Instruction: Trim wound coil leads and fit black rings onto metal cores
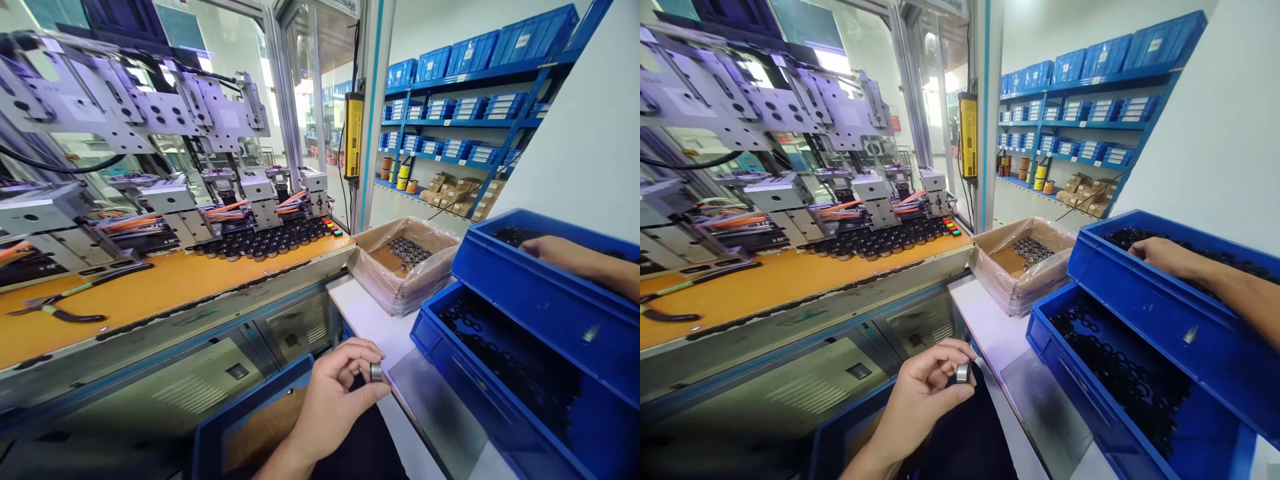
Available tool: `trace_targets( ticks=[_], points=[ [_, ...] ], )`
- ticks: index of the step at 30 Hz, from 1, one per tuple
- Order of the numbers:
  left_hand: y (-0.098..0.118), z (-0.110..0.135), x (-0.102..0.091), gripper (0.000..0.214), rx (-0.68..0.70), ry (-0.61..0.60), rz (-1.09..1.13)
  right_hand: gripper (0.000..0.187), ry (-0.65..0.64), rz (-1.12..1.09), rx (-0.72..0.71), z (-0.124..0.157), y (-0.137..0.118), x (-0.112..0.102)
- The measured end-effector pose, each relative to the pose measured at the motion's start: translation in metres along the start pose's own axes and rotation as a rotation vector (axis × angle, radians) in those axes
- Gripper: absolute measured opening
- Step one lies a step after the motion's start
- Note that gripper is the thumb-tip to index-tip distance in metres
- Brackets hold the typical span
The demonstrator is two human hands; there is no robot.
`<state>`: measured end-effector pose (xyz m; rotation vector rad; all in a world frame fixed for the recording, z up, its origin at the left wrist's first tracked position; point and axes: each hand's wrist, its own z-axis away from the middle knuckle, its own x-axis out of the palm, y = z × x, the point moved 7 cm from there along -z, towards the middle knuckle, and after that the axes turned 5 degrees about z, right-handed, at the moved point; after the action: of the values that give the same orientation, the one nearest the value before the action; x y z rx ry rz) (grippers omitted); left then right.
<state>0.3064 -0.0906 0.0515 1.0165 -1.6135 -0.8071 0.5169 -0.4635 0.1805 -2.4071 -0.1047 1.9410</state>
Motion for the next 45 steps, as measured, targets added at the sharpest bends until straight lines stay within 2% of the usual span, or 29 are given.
trace_targets(
  ticks=[2, 5, 6, 8, 9, 10, 11, 13, 15, 17, 21, 25, 27, 32, 38, 42, 45],
  points=[
    [0.003, 0.0, -0.003, 0.023, 0.015, 0.037, 0.02, 0.008, 0.002, -0.007, 0.011, -0.006, -0.001, -0.018],
    [0.01, 0.0, -0.008, 0.027, 0.052, 0.104, 0.041, 0.02, 0.212, 0.016, 0.062, 0.004, -0.011, -0.053],
    [0.012, 0.001, -0.009, 0.028, 0.06, 0.117, 0.036, 0.025, 0.306, 0.01, 0.057, 0.016, -0.02, -0.062],
    [0.013, 0.002, -0.01, 0.029, 0.062, 0.129, 0.006, 0.03, 0.488, -0.058, -0.044, 0.053, -0.052, -0.072],
    [0.013, 0.002, -0.009, 0.031, 0.065, 0.131, -0.014, 0.024, 0.596, -0.177, -0.208, 0.079, -0.077, -0.073],
    [0.014, 0.003, -0.009, 0.033, 0.073, 0.135, -0.035, 0.014, 0.664, -0.29, -0.41, 0.107, -0.104, -0.07],
    [0.014, 0.003, -0.008, 0.035, 0.083, 0.138, -0.056, 0.007, 0.661, -0.339, -0.592, 0.134, -0.131, -0.06],
    [0.015, 0.004, -0.003, 0.038, 0.097, 0.133, -0.1, 0.005, 0.572, -0.461, -0.858, 0.18, -0.176, -0.032],
    [0.015, 0.004, 0.003, 0.038, 0.097, 0.105, -0.158, 0.008, 0.484, -0.61, -1.0, 0.211, -0.203, -0.007],
    [0.014, 0.004, 0.011, 0.04, 0.099, 0.065, -0.209, 0.01, 0.43, -0.701, -1.073, 0.226, -0.216, 0.012],
    [0.011, 0.004, 0.019, 0.046, 0.129, 0.035, -0.246, 0.011, 0.393, -0.739, -1.107, 0.227, -0.218, 0.029],
    [0.008, 0.005, 0.019, 0.047, 0.15, 0.051, -0.262, 0.005, 0.46, -0.706, -1.106, 0.225, -0.211, 0.027],
    [0.008, 0.005, 0.018, 0.048, 0.15, 0.059, -0.262, 0.008, 0.499, -0.694, -1.091, 0.224, -0.208, 0.024],
    [0.005, 0.005, 0.019, 0.047, 0.074, 0.087, -0.248, 0.013, 0.55, -0.641, -1.13, 0.226, -0.207, 0.022],
    [-0.002, 0.013, 0.013, 0.038, -0.042, 0.209, -0.137, 0.019, 0.592, -0.548, -1.19, 0.23, -0.206, 0.025],
    [-0.014, 0.012, 0.022, 0.038, -0.063, 0.113, -0.062, 0.022, 0.656, -0.459, -1.254, 0.236, -0.207, 0.023],
    [-0.024, 0.015, 0.029, 0.029, -0.046, 0.127, 0.067, 0.023, 0.687, -0.396, -1.272, 0.24, -0.208, 0.024]
  ],
)
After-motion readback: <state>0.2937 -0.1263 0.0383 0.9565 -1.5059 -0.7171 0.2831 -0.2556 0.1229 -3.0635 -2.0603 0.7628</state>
